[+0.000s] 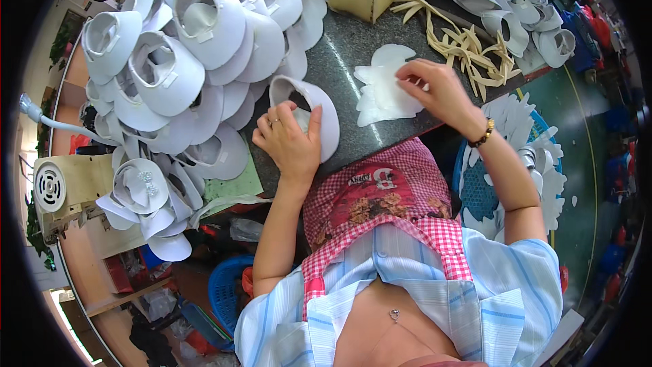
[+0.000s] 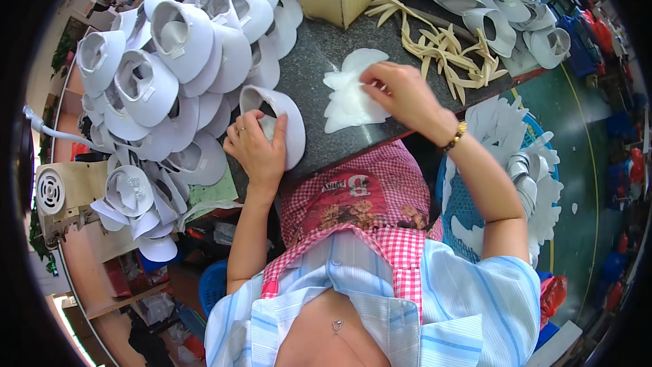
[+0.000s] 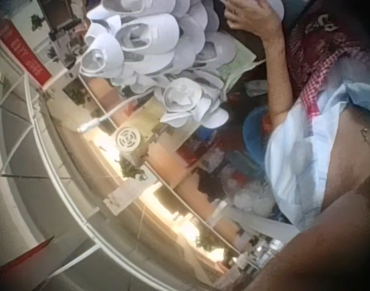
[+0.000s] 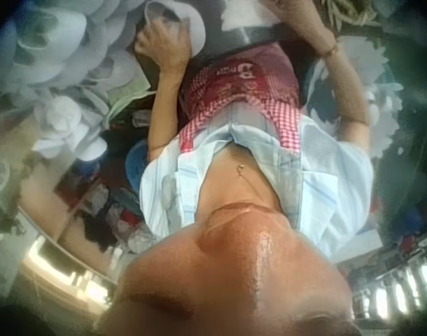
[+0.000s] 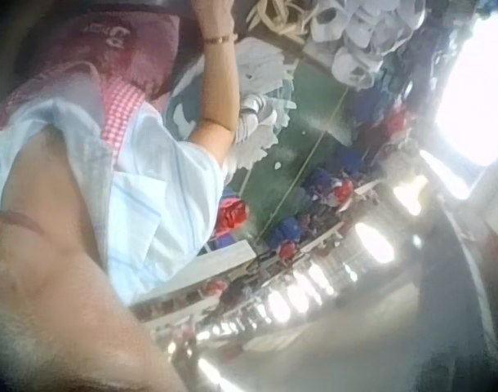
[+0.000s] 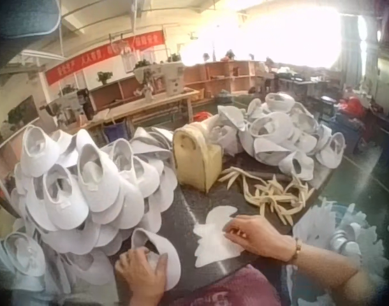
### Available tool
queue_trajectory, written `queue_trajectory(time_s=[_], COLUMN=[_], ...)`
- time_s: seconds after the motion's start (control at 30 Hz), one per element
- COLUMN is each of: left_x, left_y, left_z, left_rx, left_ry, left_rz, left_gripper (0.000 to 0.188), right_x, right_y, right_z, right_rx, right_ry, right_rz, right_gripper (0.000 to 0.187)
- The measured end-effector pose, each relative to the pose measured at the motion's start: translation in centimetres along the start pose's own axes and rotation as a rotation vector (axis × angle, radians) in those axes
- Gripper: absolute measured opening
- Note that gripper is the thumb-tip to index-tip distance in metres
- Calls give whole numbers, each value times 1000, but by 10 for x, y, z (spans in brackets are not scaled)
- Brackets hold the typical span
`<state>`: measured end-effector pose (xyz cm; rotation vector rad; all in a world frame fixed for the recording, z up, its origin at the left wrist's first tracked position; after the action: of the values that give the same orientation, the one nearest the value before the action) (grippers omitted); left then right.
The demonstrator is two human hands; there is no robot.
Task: The person assembles shoe uppers by inserting lining pieces, support strips, and padding into each shoe upper by hand.
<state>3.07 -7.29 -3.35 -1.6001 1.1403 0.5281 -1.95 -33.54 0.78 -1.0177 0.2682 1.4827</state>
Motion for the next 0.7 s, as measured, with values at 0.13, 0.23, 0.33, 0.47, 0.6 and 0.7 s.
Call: queue_trajectory(time_s=[0.13, 0.23, 0.33, 0.47, 0.6, 0.7], left_x=[3, 4, 5, -2, -22, -19], left_y=[1, 3, 9, 5, 8, 13], left_z=[-15, -23, -23, -30, -51, -70], left_rx=[7, 1, 34, -94, 132, 363], left_ry=[18, 15, -67, 184, -119, -13], left_rz=[-11, -32, -10, 126, -69, -52], left_gripper=[27, 21, 25, 27, 31, 31], right_x=[-17, -19, -23, -23, -20, -15], right_y=[22, 17, 1, -17, -22, -20], right_z=[-29, -36, -50, -55, -56, -63], right_rx=[-201, -123, -163, 150, 350, 270], right_ry=[246, 271, 324, 216, 73, 136], right_rz=[120, 103, 224, 308, 328, 268], right_gripper=[15, 16, 20, 27, 26, 26])
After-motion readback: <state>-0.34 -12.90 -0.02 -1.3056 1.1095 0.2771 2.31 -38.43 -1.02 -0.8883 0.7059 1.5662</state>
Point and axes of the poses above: each hand's wrist, its own y-axis away from the middle knuckle, its own x-axis out of the palm, z = x × y, the point moved 1 cm from there along -y, towards the middle knuckle, and after that the axes turned 15 degrees about -x, right-handed, at the moved point
